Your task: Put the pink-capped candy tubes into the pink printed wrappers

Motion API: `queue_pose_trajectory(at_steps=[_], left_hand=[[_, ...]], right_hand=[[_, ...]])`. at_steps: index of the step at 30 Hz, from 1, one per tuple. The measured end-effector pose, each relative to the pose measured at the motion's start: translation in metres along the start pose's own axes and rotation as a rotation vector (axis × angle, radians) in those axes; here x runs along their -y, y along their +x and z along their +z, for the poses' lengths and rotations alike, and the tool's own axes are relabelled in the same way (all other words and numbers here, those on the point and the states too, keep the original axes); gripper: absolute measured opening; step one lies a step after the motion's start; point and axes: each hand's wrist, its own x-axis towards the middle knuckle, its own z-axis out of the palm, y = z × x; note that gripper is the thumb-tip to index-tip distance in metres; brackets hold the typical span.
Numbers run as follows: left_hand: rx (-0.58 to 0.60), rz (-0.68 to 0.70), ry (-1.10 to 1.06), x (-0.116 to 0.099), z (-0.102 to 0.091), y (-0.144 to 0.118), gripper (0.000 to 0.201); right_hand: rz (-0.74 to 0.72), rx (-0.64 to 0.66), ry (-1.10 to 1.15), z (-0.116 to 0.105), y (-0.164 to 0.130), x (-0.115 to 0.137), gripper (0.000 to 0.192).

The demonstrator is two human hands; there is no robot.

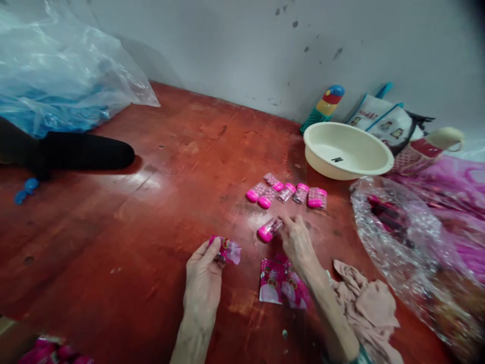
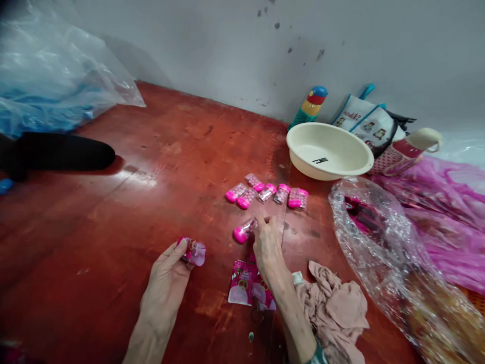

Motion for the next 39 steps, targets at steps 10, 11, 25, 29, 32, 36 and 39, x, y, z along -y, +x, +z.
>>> queue_pose_trajectory(at_steps=[10, 11, 25, 29, 32, 36, 39], left_hand=[[-0.005, 0.0, -0.042, -0.001, -0.002, 0.002, 0.018], [-0.005, 0.005, -0.043, -0.001, -0.002, 0.001, 0.018], [0.035, 0.08, 0.022, 0.009, 0.003, -0.005, 0.008], [0.012, 0.105, 0.024, 0.006, 0.002, -0.001, 0.009], [0.009, 0.113, 0.034, 0.005, 0.002, -0.001, 0.009], [0.005, 0.107, 0.039, 0.006, 0.001, -0.002, 0.01], [0.012, 0.096, 0.04, 0.006, -0.001, -0.003, 0.009]], right_hand=[[-0.128, 0.103, 0.0, 0.0, -0.013, 0.004, 0.009], [-0.094, 0.08, 0.015, 0.001, -0.015, 0.003, 0.012], [0.026, -0.02, 0.289, 0.004, -0.082, 0.057, 0.004], [-0.318, 0.277, 0.105, 0.011, -0.117, 0.062, 0.038], [-0.401, 0.443, -0.106, 0.012, -0.129, 0.056, 0.061], [-0.467, 0.511, -0.235, 0.011, -0.128, 0.058, 0.068], [-0.525, 0.529, -0.294, 0.015, -0.127, 0.068, 0.061]])
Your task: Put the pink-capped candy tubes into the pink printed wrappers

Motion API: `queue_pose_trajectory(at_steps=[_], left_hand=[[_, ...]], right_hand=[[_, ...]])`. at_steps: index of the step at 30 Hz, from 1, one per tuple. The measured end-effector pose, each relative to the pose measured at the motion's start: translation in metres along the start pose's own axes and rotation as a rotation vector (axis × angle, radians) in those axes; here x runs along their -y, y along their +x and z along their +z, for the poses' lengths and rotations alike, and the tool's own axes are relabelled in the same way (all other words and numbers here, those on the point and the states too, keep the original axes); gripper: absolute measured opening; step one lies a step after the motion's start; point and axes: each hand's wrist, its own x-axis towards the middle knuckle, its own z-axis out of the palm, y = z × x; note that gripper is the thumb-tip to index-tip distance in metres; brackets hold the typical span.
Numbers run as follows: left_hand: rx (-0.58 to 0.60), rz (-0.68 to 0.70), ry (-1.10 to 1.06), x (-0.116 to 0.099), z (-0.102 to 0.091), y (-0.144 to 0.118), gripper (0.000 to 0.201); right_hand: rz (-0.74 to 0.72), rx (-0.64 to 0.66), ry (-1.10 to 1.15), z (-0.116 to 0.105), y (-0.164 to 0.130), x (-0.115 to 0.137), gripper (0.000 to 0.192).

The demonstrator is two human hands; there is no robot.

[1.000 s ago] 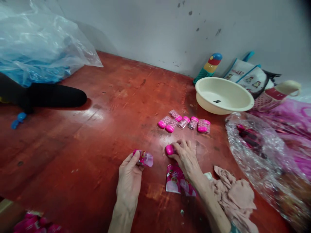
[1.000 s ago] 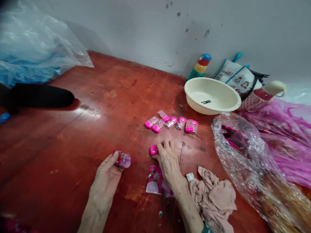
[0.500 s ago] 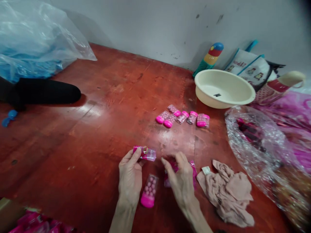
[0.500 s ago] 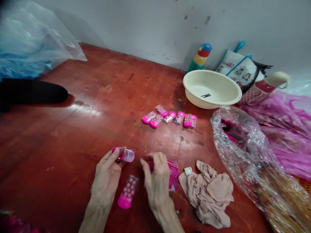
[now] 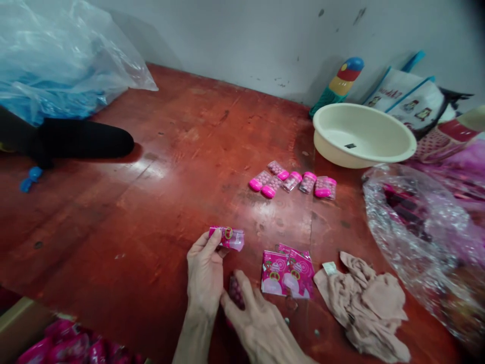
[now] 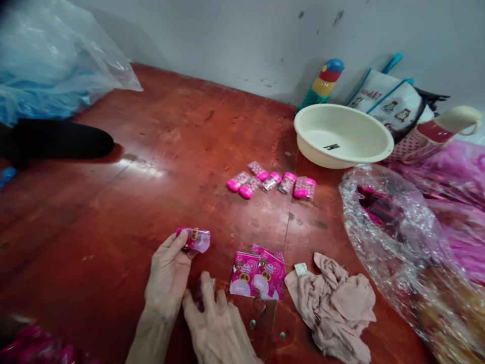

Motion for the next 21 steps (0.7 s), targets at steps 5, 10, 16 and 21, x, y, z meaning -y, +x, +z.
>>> queue_pose_trajectory(at_steps=[5, 10, 16, 21], left_hand=[[-0.006, -0.027, -0.022, -0.002, -0.006, 0.004, 0.011], [0.006, -0.029, -0.048, -0.004, -0.008, 0.005, 0.01], [0.008, -0.014, -0.005, -0.002, -0.003, 0.0, 0.01], [0.03, -0.002, 0.044, 0.004, 0.001, -0.005, 0.011]], right_hand=[[0.065, -0.004, -0.071, 0.006, 0.006, 0.006, 0.047], [0.197, -0.113, 0.161, -0.002, 0.003, -0.018, 0.023], [0.633, -0.425, 0.921, -0.024, 0.001, -0.033, 0.024], [0.734, -0.515, 0.977, -0.033, 0.012, -0.026, 0.029]])
